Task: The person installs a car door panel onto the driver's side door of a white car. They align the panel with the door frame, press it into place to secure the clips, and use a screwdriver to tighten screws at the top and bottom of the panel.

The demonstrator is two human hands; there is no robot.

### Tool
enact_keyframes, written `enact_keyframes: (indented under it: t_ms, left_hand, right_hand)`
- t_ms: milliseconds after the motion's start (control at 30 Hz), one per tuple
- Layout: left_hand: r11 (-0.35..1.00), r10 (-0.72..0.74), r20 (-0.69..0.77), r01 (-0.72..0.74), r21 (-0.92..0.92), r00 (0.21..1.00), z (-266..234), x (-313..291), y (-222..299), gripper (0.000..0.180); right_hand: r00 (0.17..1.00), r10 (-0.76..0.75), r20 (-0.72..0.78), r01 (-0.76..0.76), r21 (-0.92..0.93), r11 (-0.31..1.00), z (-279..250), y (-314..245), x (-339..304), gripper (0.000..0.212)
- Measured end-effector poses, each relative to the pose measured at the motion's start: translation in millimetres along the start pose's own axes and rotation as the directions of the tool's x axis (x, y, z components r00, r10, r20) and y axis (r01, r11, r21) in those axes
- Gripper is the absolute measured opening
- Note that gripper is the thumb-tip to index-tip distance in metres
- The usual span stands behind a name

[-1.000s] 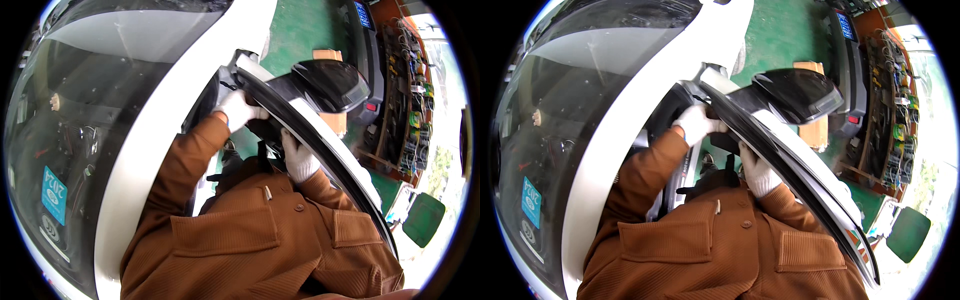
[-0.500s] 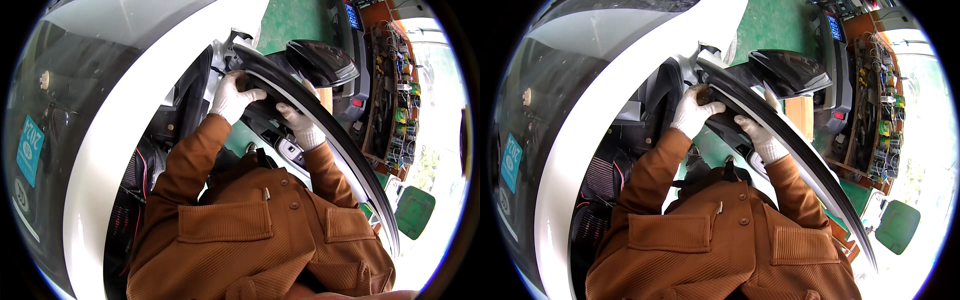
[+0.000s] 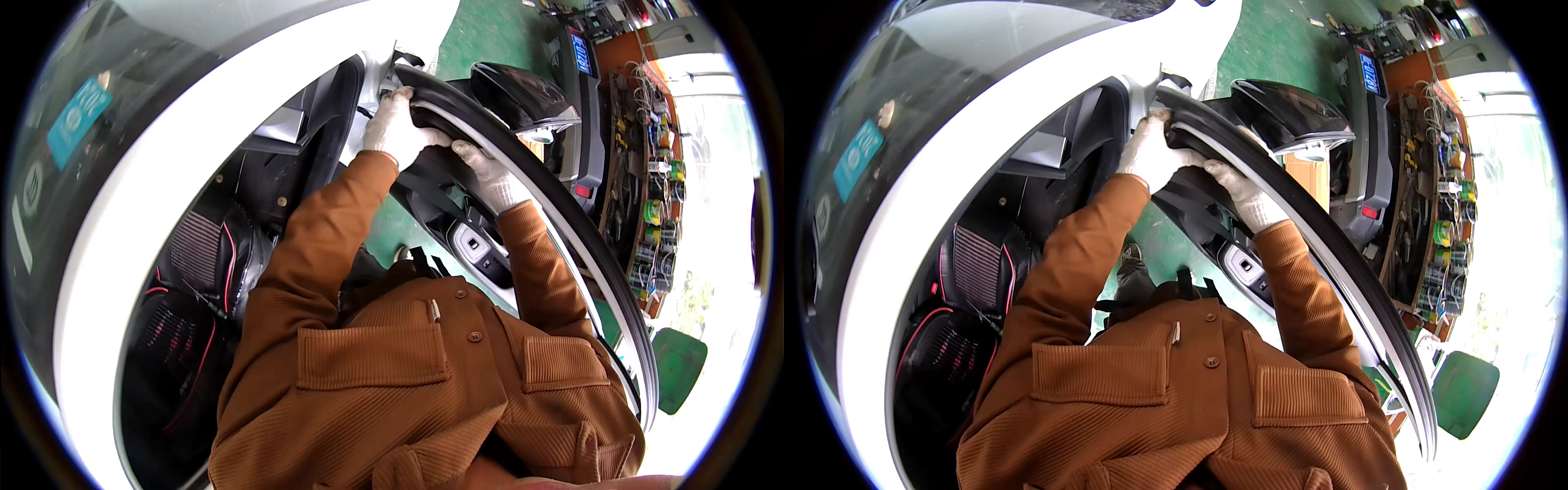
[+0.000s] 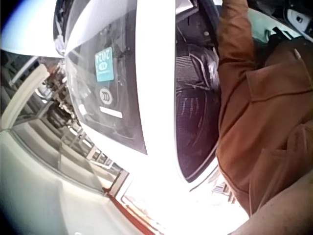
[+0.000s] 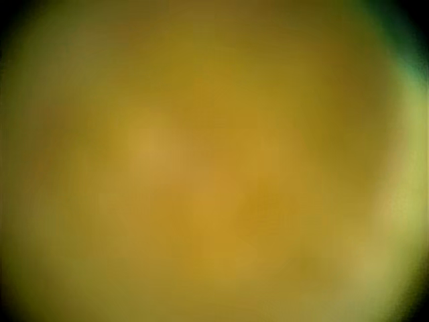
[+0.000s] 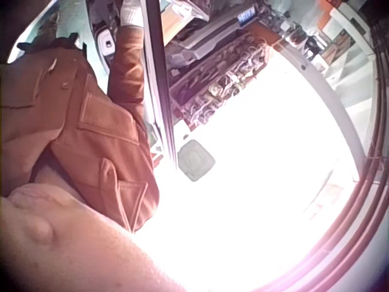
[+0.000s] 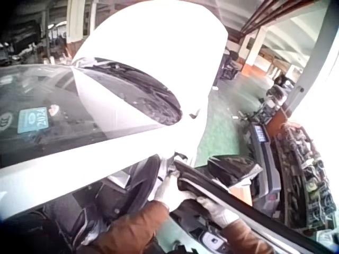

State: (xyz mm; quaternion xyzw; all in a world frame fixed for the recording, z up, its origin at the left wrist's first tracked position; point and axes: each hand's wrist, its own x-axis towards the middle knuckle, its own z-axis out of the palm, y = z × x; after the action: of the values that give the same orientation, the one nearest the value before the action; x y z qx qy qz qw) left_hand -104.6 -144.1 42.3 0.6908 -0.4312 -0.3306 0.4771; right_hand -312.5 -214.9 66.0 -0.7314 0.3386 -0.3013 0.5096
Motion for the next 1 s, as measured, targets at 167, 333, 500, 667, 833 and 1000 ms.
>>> enact_keyframes:
  t_ms: [167, 333, 500, 667, 833, 1000]
  left_hand:
    - [0.900, -0.273, -0.226, 0.166, -0.402, 0.935, 7.7, -58.4, -102.7, 0.063]
    - [0.701, -0.635, -0.214, 0.436, -0.565, 0.742, 43.5, -235.7, -253.9, 0.057]
    - [0.147, -0.986, -0.056, 0.640, -0.754, 0.160, 93.9, -400.0, -323.2, 0.074]
    - [0.061, -0.996, -0.085, 0.529, -0.846, -0.023, 145.6, -448.4, -354.6, 0.065]
    - [0.171, -0.980, -0.197, 0.525, -0.834, 0.007, 181.4, -395.6, -417.3, 0.086]
    - [0.287, -0.954, -0.198, 0.489, -0.823, 0.226, 156.3, -134.6, -281.1, 0.058]
  right_hand:
    - [0.998, -0.011, -0.065, -0.024, -0.517, 0.856, -17.3, 0.2, -63.9, 0.064]
    - [0.962, -0.262, 0.079, 0.239, -0.711, 0.661, -55.3, 8.4, -113.4, 0.055]
    - [0.946, -0.257, 0.199, 0.303, -0.827, 0.473, -72.2, -2.1, -121.6, 0.063]
    - [0.982, -0.031, 0.188, 0.171, -0.796, 0.581, -83.0, 11.7, -111.6, 0.090]
    - [0.976, -0.001, 0.218, 0.190, -0.851, 0.489, -78.1, 8.3, -106.2, 0.093]
    - [0.982, 0.029, 0.187, 0.154, -0.880, 0.449, -73.7, 4.1, -109.6, 0.096]
